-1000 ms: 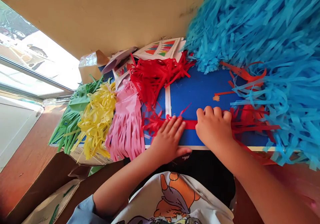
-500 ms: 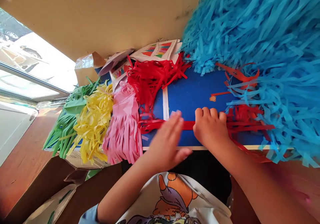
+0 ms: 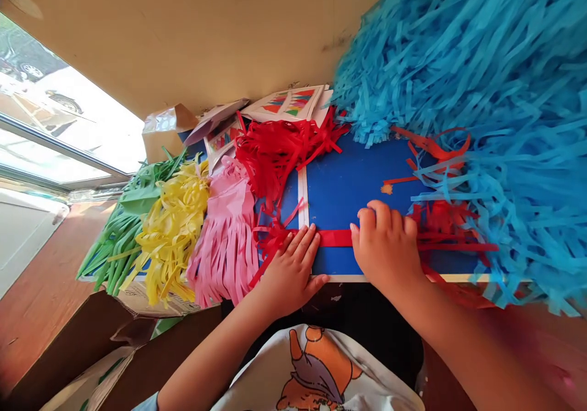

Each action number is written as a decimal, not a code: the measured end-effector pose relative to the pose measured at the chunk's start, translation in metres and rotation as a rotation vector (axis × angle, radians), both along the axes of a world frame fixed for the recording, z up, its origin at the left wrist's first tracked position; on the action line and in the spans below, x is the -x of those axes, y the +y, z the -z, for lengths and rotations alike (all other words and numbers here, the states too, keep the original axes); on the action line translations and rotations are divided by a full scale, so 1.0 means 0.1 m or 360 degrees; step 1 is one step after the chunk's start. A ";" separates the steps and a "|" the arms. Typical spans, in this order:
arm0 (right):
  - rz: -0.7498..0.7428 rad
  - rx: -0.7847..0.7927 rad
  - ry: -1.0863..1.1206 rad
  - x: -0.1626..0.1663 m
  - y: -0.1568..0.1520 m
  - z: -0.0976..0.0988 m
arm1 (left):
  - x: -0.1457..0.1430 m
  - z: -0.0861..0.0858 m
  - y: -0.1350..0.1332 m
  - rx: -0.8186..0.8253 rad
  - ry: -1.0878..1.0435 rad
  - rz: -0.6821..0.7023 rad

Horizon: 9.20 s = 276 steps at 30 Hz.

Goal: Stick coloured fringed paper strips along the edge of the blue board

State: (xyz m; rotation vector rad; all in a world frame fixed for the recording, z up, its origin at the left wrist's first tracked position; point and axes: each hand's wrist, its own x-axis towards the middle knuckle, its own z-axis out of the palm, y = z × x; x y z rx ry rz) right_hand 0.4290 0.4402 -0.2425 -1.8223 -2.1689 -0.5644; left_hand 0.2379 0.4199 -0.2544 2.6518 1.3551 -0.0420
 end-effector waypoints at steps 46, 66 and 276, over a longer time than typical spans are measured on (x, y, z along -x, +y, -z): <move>-0.0687 0.0448 0.0290 -0.21 0.13 0.22 | -0.12 -0.11 0.47 -0.0221 0.0083 0.0188; -0.0034 0.0911 0.0432 -0.25 0.33 0.11 | -0.13 -0.17 0.42 -0.0159 0.0262 -0.0056; 0.0030 0.1079 -0.0163 -0.07 -0.28 -0.08 | 0.21 -0.08 -0.16 -0.0506 0.0165 0.0627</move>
